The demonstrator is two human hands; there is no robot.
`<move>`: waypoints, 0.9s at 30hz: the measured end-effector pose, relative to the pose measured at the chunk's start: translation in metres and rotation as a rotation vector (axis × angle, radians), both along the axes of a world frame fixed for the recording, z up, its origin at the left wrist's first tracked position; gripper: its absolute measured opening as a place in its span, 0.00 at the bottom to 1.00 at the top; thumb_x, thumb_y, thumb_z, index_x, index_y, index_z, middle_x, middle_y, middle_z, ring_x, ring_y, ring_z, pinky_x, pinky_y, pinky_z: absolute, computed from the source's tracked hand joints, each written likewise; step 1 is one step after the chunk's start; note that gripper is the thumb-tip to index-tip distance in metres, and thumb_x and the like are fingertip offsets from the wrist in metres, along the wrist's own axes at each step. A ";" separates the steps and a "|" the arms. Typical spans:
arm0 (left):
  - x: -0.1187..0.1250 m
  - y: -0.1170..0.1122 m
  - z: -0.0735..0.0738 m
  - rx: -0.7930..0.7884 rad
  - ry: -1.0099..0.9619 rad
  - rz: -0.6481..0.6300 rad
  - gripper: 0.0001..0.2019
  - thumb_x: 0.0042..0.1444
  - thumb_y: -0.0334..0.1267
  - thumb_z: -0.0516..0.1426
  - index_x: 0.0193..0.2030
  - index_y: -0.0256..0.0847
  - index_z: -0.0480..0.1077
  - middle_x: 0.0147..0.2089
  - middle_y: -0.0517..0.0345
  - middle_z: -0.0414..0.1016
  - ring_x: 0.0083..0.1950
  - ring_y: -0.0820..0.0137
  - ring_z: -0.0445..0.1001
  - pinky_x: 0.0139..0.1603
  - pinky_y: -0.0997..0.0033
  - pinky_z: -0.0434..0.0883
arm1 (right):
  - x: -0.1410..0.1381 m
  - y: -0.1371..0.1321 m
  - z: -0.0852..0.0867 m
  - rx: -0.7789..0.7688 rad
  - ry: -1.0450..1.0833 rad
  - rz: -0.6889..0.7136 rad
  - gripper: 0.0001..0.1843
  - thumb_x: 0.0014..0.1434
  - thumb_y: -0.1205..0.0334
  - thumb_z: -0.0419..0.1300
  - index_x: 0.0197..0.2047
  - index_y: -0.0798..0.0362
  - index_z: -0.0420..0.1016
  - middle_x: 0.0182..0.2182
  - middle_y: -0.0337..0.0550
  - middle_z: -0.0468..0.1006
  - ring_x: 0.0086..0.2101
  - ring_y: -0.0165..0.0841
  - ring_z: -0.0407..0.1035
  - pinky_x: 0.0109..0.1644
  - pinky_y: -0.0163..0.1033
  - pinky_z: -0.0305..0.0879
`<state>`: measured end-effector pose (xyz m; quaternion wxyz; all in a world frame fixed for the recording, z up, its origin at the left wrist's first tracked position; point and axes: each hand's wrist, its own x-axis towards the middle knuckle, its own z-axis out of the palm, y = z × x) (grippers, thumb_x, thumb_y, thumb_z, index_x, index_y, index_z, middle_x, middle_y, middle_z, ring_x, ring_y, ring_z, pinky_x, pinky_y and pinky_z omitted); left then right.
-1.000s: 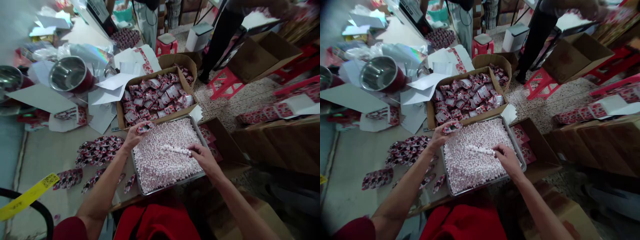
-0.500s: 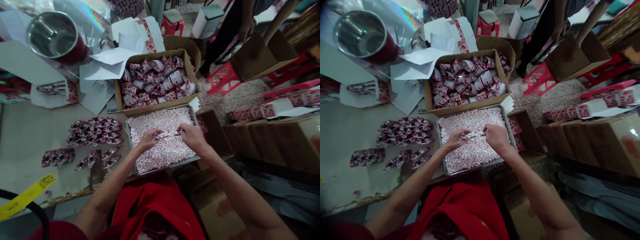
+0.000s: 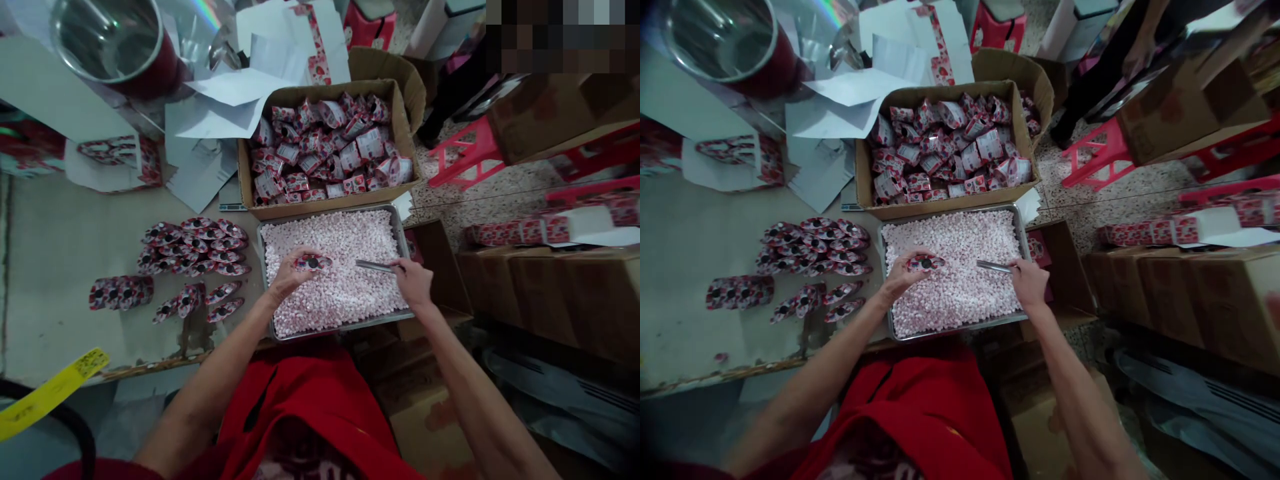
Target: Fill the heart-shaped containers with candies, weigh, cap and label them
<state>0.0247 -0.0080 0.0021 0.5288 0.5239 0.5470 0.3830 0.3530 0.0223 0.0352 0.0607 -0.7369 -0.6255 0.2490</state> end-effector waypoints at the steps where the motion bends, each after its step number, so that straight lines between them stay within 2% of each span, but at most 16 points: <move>1: -0.001 -0.003 0.001 0.005 0.011 0.009 0.18 0.48 0.32 0.68 0.48 0.42 0.80 0.51 0.53 0.81 0.53 0.61 0.79 0.58 0.63 0.74 | -0.005 -0.003 -0.026 -0.045 0.133 -0.058 0.12 0.60 0.64 0.57 0.36 0.51 0.83 0.38 0.48 0.86 0.43 0.43 0.76 0.49 0.43 0.61; 3: -0.003 -0.007 0.001 -0.010 0.041 0.038 0.18 0.48 0.32 0.68 0.48 0.41 0.80 0.48 0.54 0.81 0.50 0.63 0.79 0.55 0.65 0.75 | -0.028 -0.008 -0.068 -0.097 0.271 -0.087 0.11 0.57 0.63 0.57 0.35 0.50 0.82 0.38 0.48 0.86 0.43 0.43 0.76 0.50 0.44 0.64; 4: -0.004 -0.009 0.002 -0.020 0.071 0.066 0.18 0.48 0.31 0.68 0.48 0.41 0.80 0.47 0.54 0.82 0.48 0.64 0.80 0.53 0.65 0.76 | -0.041 -0.010 -0.082 -0.114 0.319 -0.087 0.11 0.57 0.62 0.57 0.35 0.50 0.82 0.39 0.48 0.86 0.43 0.42 0.77 0.50 0.44 0.66; 5: -0.006 -0.010 0.004 -0.022 0.113 0.099 0.19 0.48 0.29 0.68 0.49 0.42 0.79 0.47 0.55 0.82 0.48 0.64 0.80 0.53 0.66 0.76 | -0.051 -0.012 -0.090 -0.124 0.353 -0.083 0.11 0.56 0.61 0.57 0.35 0.49 0.81 0.38 0.48 0.86 0.42 0.42 0.77 0.50 0.44 0.67; 7: -0.011 -0.010 0.008 0.007 0.231 0.156 0.19 0.49 0.26 0.66 0.49 0.42 0.79 0.48 0.55 0.82 0.50 0.64 0.79 0.55 0.65 0.75 | -0.057 -0.013 -0.091 -0.142 0.428 -0.085 0.11 0.55 0.59 0.57 0.34 0.50 0.81 0.36 0.47 0.85 0.40 0.42 0.77 0.48 0.44 0.68; 9: -0.015 -0.008 0.014 0.048 0.351 0.160 0.20 0.49 0.23 0.63 0.49 0.42 0.79 0.49 0.55 0.81 0.52 0.63 0.79 0.57 0.63 0.75 | -0.047 -0.012 -0.076 -0.157 0.488 -0.081 0.11 0.54 0.55 0.59 0.34 0.50 0.81 0.32 0.45 0.84 0.35 0.40 0.75 0.45 0.43 0.68; 13: -0.014 -0.002 0.022 0.079 0.463 0.067 0.22 0.47 0.18 0.60 0.47 0.41 0.79 0.47 0.54 0.80 0.52 0.62 0.78 0.56 0.63 0.74 | -0.020 -0.006 -0.029 -0.182 0.684 -0.041 0.16 0.53 0.49 0.63 0.36 0.52 0.83 0.29 0.42 0.82 0.33 0.36 0.72 0.41 0.41 0.67; 15: -0.007 0.000 0.022 0.089 0.478 0.012 0.23 0.45 0.18 0.60 0.47 0.41 0.79 0.46 0.53 0.80 0.51 0.61 0.77 0.55 0.63 0.74 | -0.022 0.002 -0.009 -0.192 0.778 -0.005 0.16 0.53 0.49 0.65 0.36 0.52 0.84 0.30 0.41 0.82 0.33 0.35 0.72 0.41 0.40 0.65; 17: 0.000 0.001 0.021 0.110 0.475 -0.028 0.22 0.45 0.18 0.60 0.47 0.40 0.79 0.46 0.53 0.79 0.50 0.61 0.77 0.54 0.63 0.74 | -0.033 0.011 0.006 -0.185 0.771 0.062 0.14 0.54 0.51 0.65 0.36 0.53 0.84 0.30 0.40 0.82 0.33 0.34 0.71 0.41 0.39 0.64; 21: 0.010 -0.003 0.017 0.142 0.453 -0.074 0.23 0.46 0.18 0.58 0.48 0.41 0.78 0.46 0.53 0.79 0.50 0.62 0.77 0.54 0.63 0.74 | -0.060 0.028 0.037 -0.083 0.506 0.284 0.11 0.60 0.60 0.59 0.38 0.53 0.83 0.33 0.43 0.84 0.36 0.36 0.74 0.45 0.40 0.63; 24: 0.013 -0.007 0.012 0.140 0.454 -0.079 0.22 0.46 0.19 0.59 0.48 0.41 0.78 0.46 0.53 0.78 0.49 0.62 0.77 0.53 0.63 0.74 | -0.079 0.031 0.070 -0.024 0.183 0.466 0.13 0.63 0.67 0.57 0.41 0.53 0.84 0.40 0.47 0.86 0.42 0.39 0.76 0.51 0.43 0.59; 27: 0.015 -0.009 0.006 0.131 0.454 -0.072 0.20 0.47 0.21 0.60 0.47 0.40 0.78 0.45 0.52 0.77 0.48 0.61 0.77 0.53 0.62 0.74 | -0.102 0.026 0.104 -0.011 -0.138 0.576 0.15 0.64 0.70 0.55 0.42 0.53 0.84 0.39 0.51 0.86 0.43 0.42 0.76 0.51 0.46 0.54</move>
